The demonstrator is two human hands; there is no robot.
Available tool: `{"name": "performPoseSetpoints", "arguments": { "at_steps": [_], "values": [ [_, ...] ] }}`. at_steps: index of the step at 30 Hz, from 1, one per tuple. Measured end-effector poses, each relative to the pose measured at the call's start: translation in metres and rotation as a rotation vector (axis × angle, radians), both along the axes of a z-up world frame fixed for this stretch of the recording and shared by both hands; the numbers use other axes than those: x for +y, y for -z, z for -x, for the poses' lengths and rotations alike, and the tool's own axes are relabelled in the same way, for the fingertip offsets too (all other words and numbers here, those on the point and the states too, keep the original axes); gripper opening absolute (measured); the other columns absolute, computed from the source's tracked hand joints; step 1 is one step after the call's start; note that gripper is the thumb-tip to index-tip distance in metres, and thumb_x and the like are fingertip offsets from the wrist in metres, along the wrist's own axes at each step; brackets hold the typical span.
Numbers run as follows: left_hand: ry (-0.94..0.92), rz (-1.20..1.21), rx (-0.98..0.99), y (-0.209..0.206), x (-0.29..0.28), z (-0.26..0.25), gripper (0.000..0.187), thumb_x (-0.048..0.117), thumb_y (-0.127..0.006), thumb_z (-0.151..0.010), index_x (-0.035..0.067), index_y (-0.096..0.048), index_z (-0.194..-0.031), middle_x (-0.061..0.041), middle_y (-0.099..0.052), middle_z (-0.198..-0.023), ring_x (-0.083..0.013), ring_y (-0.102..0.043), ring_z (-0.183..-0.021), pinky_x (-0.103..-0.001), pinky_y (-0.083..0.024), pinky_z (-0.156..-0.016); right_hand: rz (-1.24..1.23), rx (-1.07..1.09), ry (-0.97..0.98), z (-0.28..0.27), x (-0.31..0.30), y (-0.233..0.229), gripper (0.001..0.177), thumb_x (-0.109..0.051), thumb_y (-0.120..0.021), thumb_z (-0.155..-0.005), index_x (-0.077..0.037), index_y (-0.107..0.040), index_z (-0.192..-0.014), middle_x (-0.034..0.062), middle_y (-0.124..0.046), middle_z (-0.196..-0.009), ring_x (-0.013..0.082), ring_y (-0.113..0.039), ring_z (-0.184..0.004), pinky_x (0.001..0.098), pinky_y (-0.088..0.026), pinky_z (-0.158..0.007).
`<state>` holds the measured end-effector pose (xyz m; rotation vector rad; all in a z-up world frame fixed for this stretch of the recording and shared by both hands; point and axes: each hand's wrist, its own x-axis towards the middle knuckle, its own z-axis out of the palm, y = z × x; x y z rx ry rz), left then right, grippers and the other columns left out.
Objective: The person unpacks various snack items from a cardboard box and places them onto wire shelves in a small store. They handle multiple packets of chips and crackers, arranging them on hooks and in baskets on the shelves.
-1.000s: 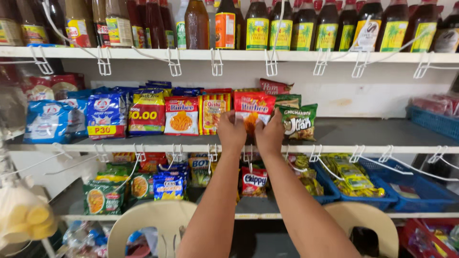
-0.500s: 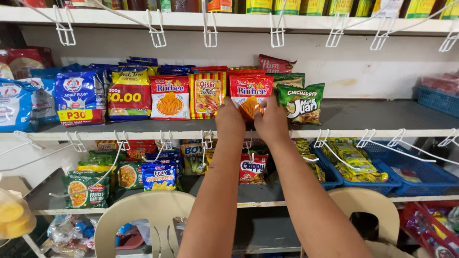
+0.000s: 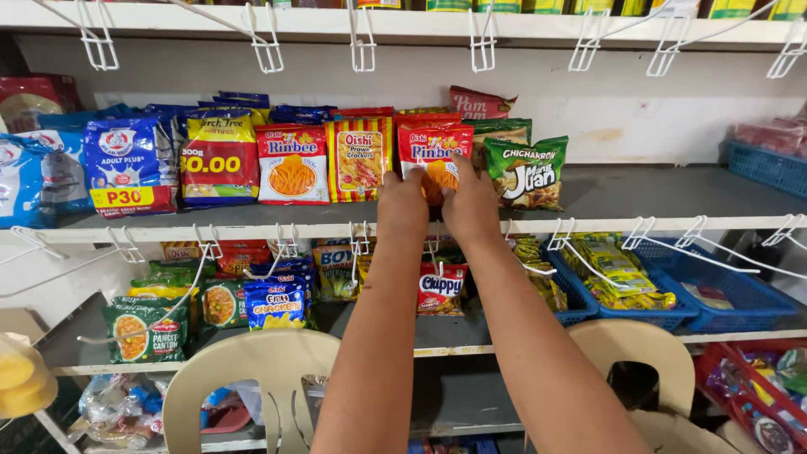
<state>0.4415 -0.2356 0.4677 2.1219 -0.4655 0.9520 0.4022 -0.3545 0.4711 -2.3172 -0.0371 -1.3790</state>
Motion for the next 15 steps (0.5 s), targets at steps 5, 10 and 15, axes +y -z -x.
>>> {"name": "performPoseSetpoints", "arguments": {
  "at_steps": [5,10,15],
  "values": [
    [-0.04,-0.076,0.066,0.0026,-0.0033,-0.008,0.036,0.012,-0.058,-0.093,0.015,-0.069,-0.127,-0.022,-0.063,-0.118,-0.0453,-0.059,-0.11,-0.048,-0.053,-0.091,-0.017,0.025,0.006,0.0038,0.0018,0.0,0.067,-0.004,-0.074,-0.083,-0.016,-0.052,-0.145,0.03,-0.062,-0.113,0.0489,-0.06,-0.106,0.0547,-0.049,-0.092],
    [-0.035,-0.081,0.125,-0.0002,-0.0007,-0.0089,0.038,0.016,-0.058,-0.094,0.02,-0.068,-0.13,-0.023,-0.064,-0.116,-0.0417,-0.062,-0.11,-0.047,-0.052,-0.093,-0.006,0.042,-0.005,0.0031,0.0034,-0.0039,0.067,-0.005,-0.075,-0.085,-0.016,-0.05,-0.147,0.0314,-0.06,-0.115,0.0496,-0.06,-0.107,0.0536,-0.049,-0.092],
    [-0.068,-0.067,0.092,0.0025,-0.0035,-0.0077,0.037,0.013,-0.055,-0.096,0.022,-0.068,-0.129,-0.023,-0.058,-0.123,-0.0449,-0.059,-0.112,-0.047,-0.053,-0.092,-0.016,0.071,-0.001,0.0,-0.0004,0.0004,0.066,-0.007,-0.075,-0.087,-0.015,-0.05,-0.148,0.0325,-0.057,-0.118,0.0511,-0.059,-0.108,0.0539,-0.049,-0.093]
  ]
}}
